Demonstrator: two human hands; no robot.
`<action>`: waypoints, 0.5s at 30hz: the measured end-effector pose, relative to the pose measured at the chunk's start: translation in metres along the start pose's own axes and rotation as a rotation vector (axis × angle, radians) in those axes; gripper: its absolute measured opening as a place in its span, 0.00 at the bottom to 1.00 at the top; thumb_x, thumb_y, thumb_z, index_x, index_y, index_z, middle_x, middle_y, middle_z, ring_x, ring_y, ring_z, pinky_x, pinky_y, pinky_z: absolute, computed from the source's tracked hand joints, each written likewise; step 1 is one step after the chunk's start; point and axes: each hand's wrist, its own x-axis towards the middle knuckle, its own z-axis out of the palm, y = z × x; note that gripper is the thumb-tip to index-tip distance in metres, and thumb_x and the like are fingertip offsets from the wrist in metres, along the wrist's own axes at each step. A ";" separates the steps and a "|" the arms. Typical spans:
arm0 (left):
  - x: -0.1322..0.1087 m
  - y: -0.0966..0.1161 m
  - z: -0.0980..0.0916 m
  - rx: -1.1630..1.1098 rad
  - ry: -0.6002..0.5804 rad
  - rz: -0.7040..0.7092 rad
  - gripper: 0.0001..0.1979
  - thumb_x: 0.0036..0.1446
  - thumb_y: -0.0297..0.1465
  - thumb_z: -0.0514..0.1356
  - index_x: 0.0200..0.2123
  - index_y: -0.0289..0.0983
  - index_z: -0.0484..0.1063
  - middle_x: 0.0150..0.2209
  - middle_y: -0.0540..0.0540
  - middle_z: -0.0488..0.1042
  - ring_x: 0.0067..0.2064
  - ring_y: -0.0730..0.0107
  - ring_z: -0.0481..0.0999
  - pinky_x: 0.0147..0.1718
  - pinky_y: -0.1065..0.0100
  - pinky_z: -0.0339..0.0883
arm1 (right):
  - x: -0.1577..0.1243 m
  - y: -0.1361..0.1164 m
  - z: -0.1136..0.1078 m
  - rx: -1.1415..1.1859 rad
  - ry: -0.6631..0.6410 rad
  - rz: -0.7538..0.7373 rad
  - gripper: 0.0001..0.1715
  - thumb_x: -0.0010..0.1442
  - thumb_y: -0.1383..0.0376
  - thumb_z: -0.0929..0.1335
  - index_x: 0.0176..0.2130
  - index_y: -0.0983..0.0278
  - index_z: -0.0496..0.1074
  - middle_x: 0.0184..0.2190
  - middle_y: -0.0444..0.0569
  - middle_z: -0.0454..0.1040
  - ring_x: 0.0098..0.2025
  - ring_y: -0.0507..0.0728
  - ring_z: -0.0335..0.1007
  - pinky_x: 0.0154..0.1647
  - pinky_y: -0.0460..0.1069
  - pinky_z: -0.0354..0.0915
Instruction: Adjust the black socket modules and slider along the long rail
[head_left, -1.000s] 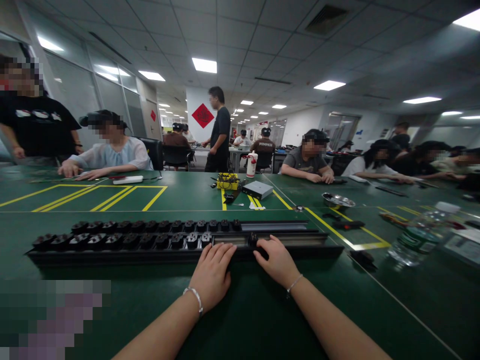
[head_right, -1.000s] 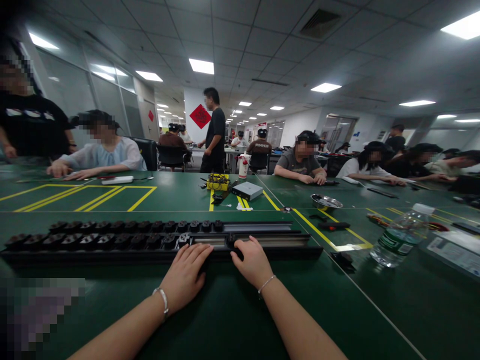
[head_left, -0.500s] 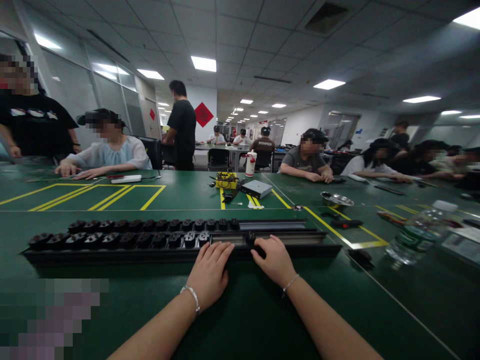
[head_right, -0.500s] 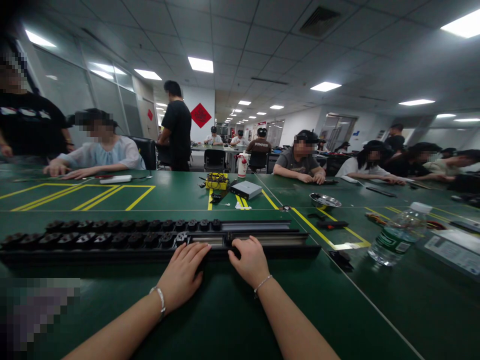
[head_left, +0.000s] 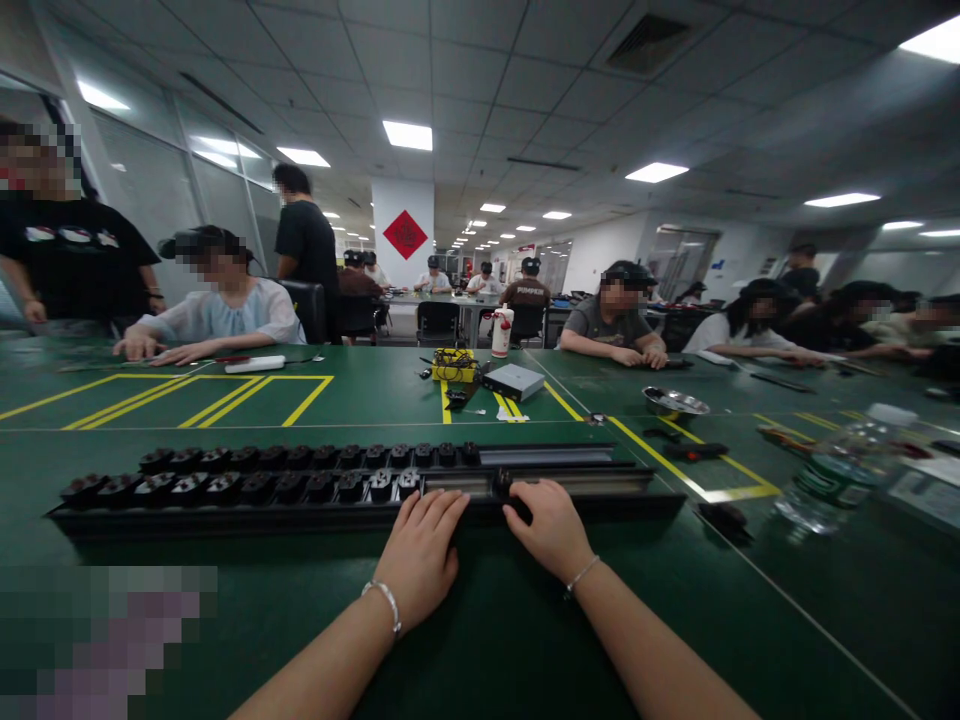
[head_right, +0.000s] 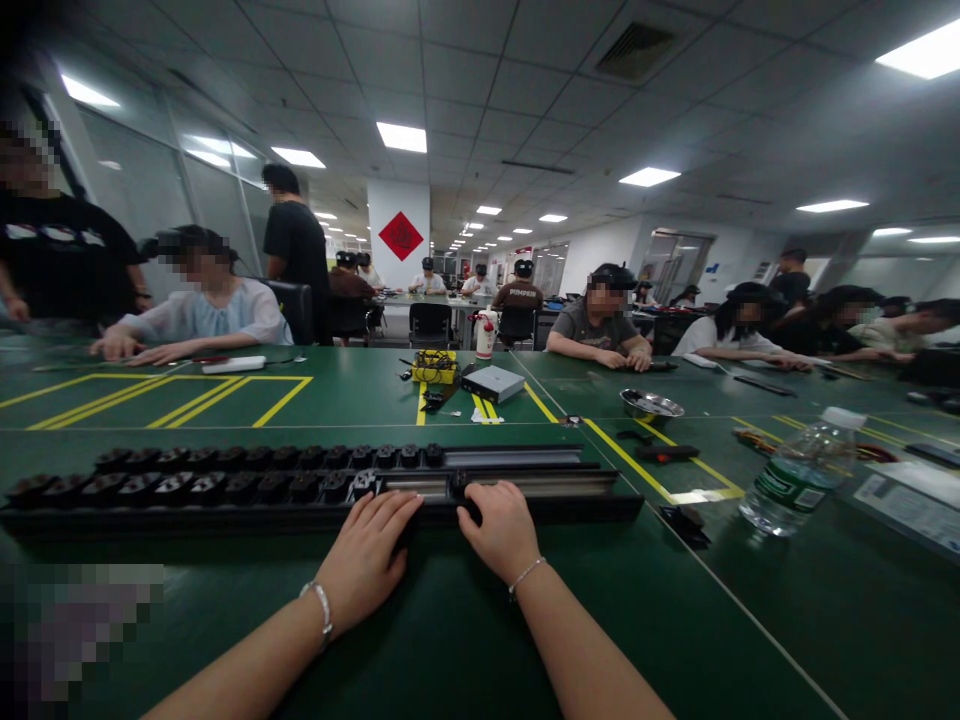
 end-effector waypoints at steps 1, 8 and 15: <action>0.000 0.000 0.000 0.006 0.002 0.004 0.30 0.48 0.25 0.53 0.56 0.42 0.55 0.55 0.48 0.62 0.56 0.64 0.57 0.58 0.54 0.43 | 0.000 0.000 0.000 -0.003 0.000 -0.002 0.07 0.55 0.62 0.62 0.34 0.61 0.67 0.29 0.45 0.73 0.35 0.54 0.66 0.45 0.51 0.54; 0.000 0.001 -0.001 0.006 0.006 0.008 0.30 0.47 0.24 0.53 0.56 0.43 0.55 0.55 0.49 0.62 0.56 0.64 0.57 0.59 0.55 0.43 | 0.000 0.003 0.001 -0.011 -0.005 -0.016 0.09 0.55 0.61 0.62 0.34 0.61 0.68 0.30 0.46 0.74 0.35 0.54 0.67 0.46 0.51 0.53; 0.001 0.002 -0.004 -0.009 -0.015 -0.008 0.30 0.47 0.24 0.52 0.56 0.42 0.55 0.55 0.49 0.62 0.57 0.64 0.57 0.59 0.55 0.42 | 0.000 0.001 -0.002 0.007 -0.021 -0.001 0.08 0.55 0.61 0.63 0.35 0.61 0.68 0.30 0.45 0.74 0.35 0.54 0.67 0.48 0.52 0.52</action>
